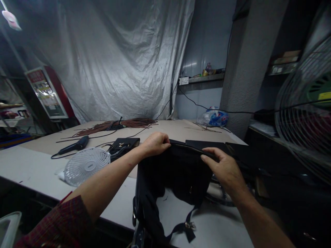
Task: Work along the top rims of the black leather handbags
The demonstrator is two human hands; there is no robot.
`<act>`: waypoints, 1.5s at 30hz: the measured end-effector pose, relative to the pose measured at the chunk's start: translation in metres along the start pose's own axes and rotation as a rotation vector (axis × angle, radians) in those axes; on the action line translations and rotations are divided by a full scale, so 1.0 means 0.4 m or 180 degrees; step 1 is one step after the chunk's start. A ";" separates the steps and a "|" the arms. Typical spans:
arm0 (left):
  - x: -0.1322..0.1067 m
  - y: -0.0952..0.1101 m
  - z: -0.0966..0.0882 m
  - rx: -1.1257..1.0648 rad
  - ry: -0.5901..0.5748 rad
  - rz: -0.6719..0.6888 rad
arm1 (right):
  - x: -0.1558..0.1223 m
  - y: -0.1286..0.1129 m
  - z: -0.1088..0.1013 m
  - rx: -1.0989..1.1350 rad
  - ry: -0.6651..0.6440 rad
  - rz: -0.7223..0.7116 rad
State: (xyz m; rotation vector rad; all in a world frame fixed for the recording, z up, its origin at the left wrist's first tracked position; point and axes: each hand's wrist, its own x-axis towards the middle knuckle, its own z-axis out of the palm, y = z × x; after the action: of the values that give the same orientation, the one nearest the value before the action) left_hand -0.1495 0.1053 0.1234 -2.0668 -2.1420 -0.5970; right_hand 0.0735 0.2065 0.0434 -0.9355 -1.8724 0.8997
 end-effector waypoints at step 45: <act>0.004 0.008 0.014 0.0639 0.0172 -0.0028 | 0.156 -0.154 0.084 -0.2088 -0.1264 -0.1380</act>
State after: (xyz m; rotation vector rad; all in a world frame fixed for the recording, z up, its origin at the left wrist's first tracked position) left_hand -0.1455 0.1088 0.1195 -1.9153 -2.0874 -0.4142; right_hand 0.0045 0.2240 0.1048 -0.6866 -2.6611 0.2005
